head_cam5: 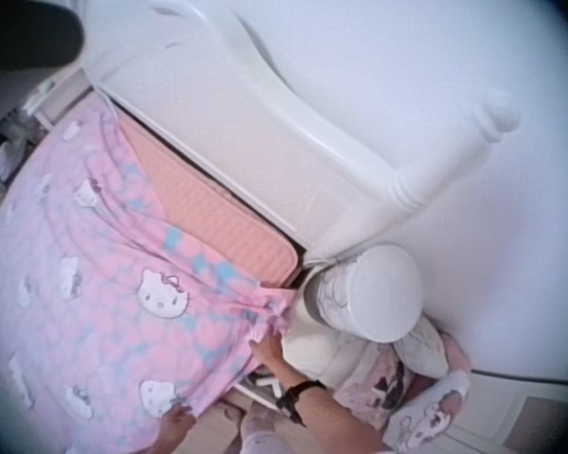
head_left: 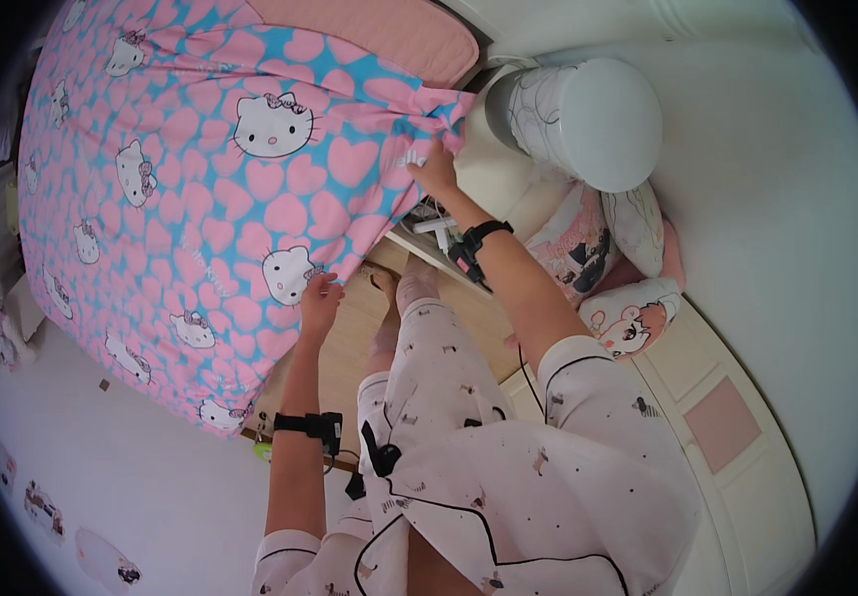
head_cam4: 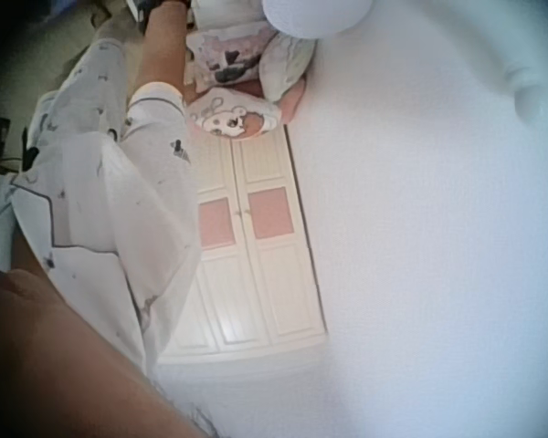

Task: The person spreads a Hello Kitty patterned fitted sheet over a mattress, tucks the edges, and smooths the surface. They then unfold a white duvet with a leaf pattern and lay it over the fitted sheet.

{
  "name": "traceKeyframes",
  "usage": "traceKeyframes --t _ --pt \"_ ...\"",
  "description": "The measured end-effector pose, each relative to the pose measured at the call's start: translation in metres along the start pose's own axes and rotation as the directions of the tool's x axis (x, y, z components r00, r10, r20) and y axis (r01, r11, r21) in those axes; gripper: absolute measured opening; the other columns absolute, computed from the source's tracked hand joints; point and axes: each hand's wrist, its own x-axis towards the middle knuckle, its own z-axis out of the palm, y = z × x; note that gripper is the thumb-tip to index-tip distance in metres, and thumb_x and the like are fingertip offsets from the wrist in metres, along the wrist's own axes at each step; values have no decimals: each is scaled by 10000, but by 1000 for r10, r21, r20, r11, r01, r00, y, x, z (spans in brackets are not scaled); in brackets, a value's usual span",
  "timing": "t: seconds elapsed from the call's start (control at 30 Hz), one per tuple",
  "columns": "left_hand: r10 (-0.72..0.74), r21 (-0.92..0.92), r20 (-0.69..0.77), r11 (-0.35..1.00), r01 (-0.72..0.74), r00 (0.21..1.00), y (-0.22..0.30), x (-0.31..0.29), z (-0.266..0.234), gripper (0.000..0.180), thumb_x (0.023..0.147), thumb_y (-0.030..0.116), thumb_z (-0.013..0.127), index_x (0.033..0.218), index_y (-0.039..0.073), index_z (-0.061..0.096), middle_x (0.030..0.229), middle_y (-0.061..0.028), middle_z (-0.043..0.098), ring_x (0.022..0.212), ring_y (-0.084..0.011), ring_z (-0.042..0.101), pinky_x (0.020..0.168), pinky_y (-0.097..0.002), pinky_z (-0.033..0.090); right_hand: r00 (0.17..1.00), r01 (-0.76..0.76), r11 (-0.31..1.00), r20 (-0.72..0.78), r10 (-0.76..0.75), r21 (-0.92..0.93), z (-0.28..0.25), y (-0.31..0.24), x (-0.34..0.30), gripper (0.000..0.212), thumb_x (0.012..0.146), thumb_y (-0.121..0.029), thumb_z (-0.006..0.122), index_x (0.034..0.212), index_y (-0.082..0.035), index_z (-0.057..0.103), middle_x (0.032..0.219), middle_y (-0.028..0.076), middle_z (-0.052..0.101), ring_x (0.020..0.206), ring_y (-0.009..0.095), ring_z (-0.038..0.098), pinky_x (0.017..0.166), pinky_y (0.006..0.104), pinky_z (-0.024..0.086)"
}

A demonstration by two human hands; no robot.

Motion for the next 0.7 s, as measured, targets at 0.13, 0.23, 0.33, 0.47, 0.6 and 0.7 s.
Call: traceKeyframes --t 0.13,0.23,0.33,0.47,0.6,0.7 --pt "-39 74 18 997 38 999 -8 40 -12 297 905 150 631 1171 21 604 939 -56 667 836 -139 659 692 -274 516 988 -139 972 -35 148 191 22 -12 9 986 762 -270 727 1490 33 136 1447 321 342 1327 500 351 1084 477 366" --pt "25 228 -70 974 -8 997 -7 74 -23 321 888 180 652 1164 22 605 927 -67 671 830 -147 663 686 -275 513 924 -286 944 -213 317 165 27 -29 22 920 778 -272 720 1443 49 172 1361 328 405 1209 494 475 1012 486 437" --pt "157 384 -208 921 -67 965 -2 104 -33 350 850 168 666 1142 -18 611 890 -115 683 794 -227 661 711 -344 524 760 -471 862 -410 504 187 21 -34 31 810 795 -268 710 1391 9 238 1259 301 465 1081 477 566 913 519 492" --pt "-49 309 -236 943 123 970 -7 133 -35 367 847 203 673 1128 -24 611 927 -121 682 794 -235 660 714 -354 519 722 -522 837 -436 537 167 14 -5 38 662 822 -264 688 1337 -78 316 1173 253 494 987 469 610 817 551 521" --pt "-331 93 -92 936 339 939 -37 133 -8 338 872 230 650 1107 -11 621 931 -100 678 777 -168 654 622 -309 520 866 -140 944 -427 262 298 35 30 63 311 871 -222 603 1140 -65 597 1055 224 656 970 402 638 822 471 510" --pt "-311 19 -36 950 312 950 -61 118 25 325 874 228 653 1095 -7 621 921 -82 678 752 -150 642 586 -290 509 880 1 730 -347 323 684 68 32 96 338 944 -244 534 1222 -55 560 1142 134 652 1025 307 624 877 400 492"
